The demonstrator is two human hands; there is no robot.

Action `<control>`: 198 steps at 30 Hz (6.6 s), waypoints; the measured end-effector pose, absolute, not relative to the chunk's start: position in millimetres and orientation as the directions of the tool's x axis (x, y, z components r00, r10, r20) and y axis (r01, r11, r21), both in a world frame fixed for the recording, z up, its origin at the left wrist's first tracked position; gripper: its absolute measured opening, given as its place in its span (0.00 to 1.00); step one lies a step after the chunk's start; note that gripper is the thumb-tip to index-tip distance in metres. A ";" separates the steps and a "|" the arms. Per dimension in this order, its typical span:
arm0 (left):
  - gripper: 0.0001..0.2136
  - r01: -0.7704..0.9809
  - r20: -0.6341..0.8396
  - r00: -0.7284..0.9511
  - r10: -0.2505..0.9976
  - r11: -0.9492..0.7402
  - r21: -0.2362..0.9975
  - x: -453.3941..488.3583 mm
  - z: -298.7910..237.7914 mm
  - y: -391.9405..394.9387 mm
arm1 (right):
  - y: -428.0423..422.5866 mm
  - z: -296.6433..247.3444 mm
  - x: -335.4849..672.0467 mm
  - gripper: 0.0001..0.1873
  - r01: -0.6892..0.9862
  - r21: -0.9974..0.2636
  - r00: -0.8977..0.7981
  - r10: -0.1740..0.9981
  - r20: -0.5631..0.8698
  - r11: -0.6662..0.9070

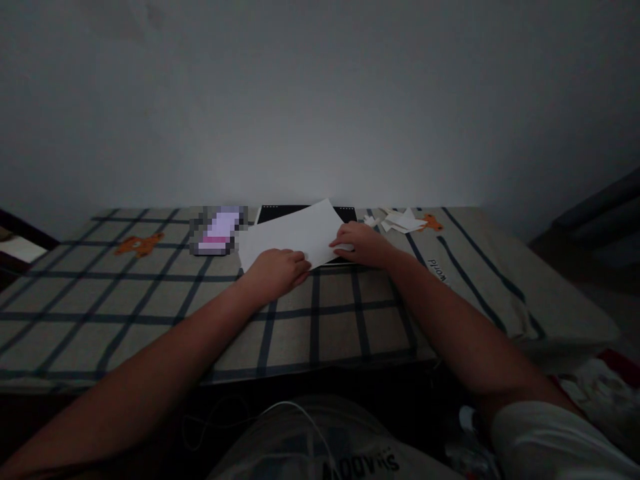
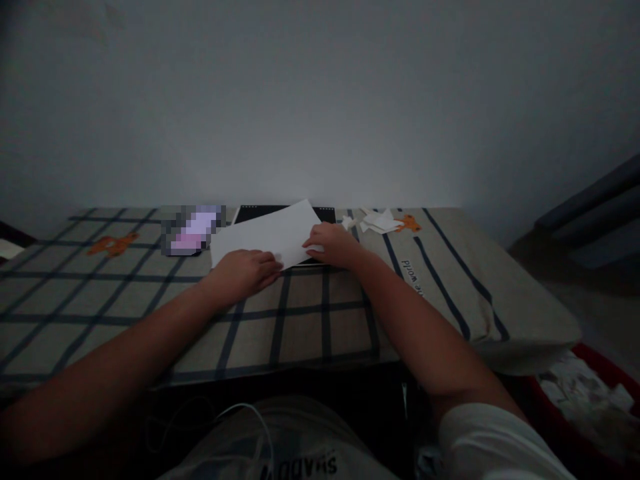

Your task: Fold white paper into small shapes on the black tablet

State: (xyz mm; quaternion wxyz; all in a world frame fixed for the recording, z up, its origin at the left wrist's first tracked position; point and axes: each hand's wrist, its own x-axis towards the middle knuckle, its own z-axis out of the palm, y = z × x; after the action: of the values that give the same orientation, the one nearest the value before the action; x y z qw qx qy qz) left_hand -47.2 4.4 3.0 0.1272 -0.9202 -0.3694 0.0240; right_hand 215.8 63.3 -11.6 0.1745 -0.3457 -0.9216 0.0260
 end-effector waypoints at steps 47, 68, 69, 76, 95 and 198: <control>0.15 0.578 0.656 0.043 0.754 -0.554 0.599 -72.5 -13.2 93.9 | 41.2 -19.5 180.1 0.14 0.424 -0.688 -0.567 0.765 0.306 0.589; 0.12 0.481 0.670 0.292 0.683 -0.710 0.514 -81.8 -5.6 86.8 | 73.0 4.8 112.6 0.21 -0.122 -0.984 -0.288 0.944 0.160 0.130; 0.12 0.484 0.660 0.307 0.686 -0.710 0.513 -81.1 -5.3 86.0 | 72.4 3.8 114.0 0.22 -0.134 -0.984 -0.277 0.949 0.152 0.119; 0.11 0.424 0.637 0.317 0.702 -0.706 0.567 -71.4 -3.1 79.2 | 72.0 -1.9 117.6 0.21 -0.094 -0.983 -0.221 0.959 0.178 0.161; 0.14 0.380 0.523 0.248 0.816 -0.578 0.722 -65.1 0.5 71.3 | 76.2 -7.9 124.1 0.19 -0.020 -0.964 -0.253 0.931 0.263 0.267; 0.14 0.341 0.353 0.317 0.880 -0.453 0.824 -68.9 2.8 72.2 | 74.4 -5.0 132.9 0.16 0.015 -0.979 -0.423 0.889 0.176 0.201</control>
State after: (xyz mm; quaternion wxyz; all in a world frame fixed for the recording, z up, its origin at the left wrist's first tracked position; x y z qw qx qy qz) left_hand -68.9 72.2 2.8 -0.3240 -0.7441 -0.4105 -0.4158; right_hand 132.9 74.4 -5.0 0.4123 -0.3445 -0.6562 0.5298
